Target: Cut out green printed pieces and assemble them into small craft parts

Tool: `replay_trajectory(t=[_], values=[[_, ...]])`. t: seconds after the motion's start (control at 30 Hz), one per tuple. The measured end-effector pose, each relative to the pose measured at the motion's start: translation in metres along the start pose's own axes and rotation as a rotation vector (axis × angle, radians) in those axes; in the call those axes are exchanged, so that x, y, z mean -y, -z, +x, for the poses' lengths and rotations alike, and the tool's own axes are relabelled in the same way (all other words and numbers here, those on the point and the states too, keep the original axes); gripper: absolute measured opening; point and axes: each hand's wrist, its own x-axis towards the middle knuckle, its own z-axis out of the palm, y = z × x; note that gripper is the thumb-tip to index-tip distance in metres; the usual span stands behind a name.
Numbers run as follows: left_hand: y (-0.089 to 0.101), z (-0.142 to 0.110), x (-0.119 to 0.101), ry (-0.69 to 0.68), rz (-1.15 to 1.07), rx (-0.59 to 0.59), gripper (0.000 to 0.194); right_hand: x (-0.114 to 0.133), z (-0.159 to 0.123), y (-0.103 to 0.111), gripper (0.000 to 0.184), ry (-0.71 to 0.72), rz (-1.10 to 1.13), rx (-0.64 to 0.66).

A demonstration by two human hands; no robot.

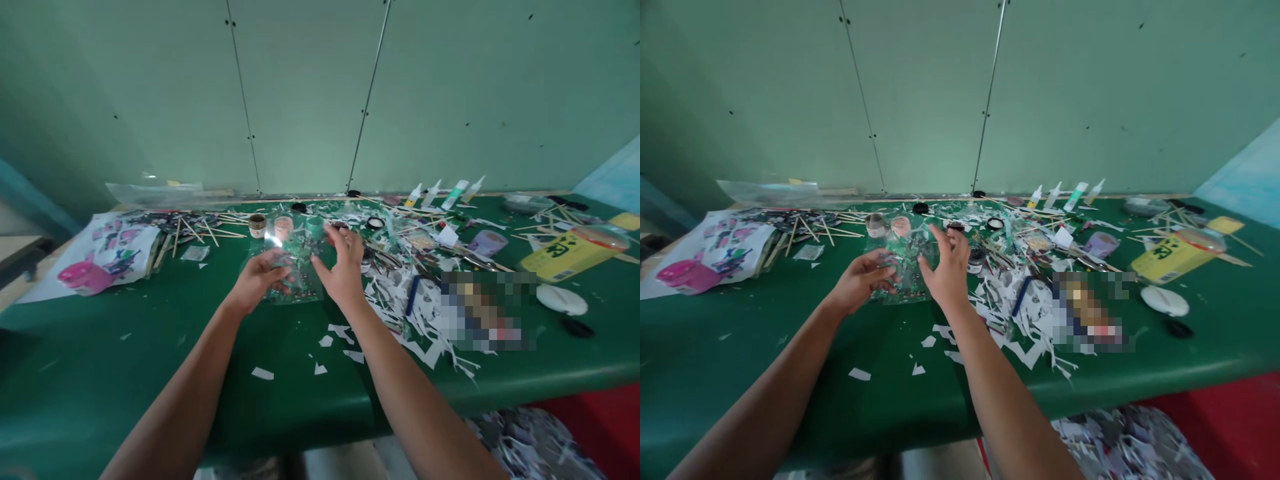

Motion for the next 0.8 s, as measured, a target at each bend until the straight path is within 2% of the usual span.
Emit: replay_trajectory(t=[0.07,0.17,0.3,0.47,0.57,0.67,0.8], values=[[0.001,0.001,0.001,-0.014,0.011,-0.048,0.045,0.004,-0.002,0.001,0.029,0.099,-0.059,0.042],[0.003,0.004,0.001,-0.026,0.038,-0.062,0.054,0.006,-0.004,0.000,0.024,0.121,-0.098,0.103],[0.003,0.004,0.001,-0.040,0.022,-0.076,0.049,0.002,-0.003,-0.002,0.032,0.077,-0.138,0.103],[0.002,0.002,0.001,-0.046,-0.084,-0.049,0.038,0.010,-0.003,0.001,0.045,0.119,-0.036,0.263],[0.001,0.002,0.003,-0.056,-0.127,-0.013,0.041,0.016,-0.004,0.000,0.054,0.102,0.091,0.304],[0.001,0.002,0.006,-0.075,-0.082,0.026,0.045,0.016,-0.004,-0.003,0.053,0.071,0.162,0.290],[0.001,0.002,0.009,-0.086,-0.033,0.048,0.039,0.015,-0.002,-0.004,0.052,0.070,0.181,0.306]])
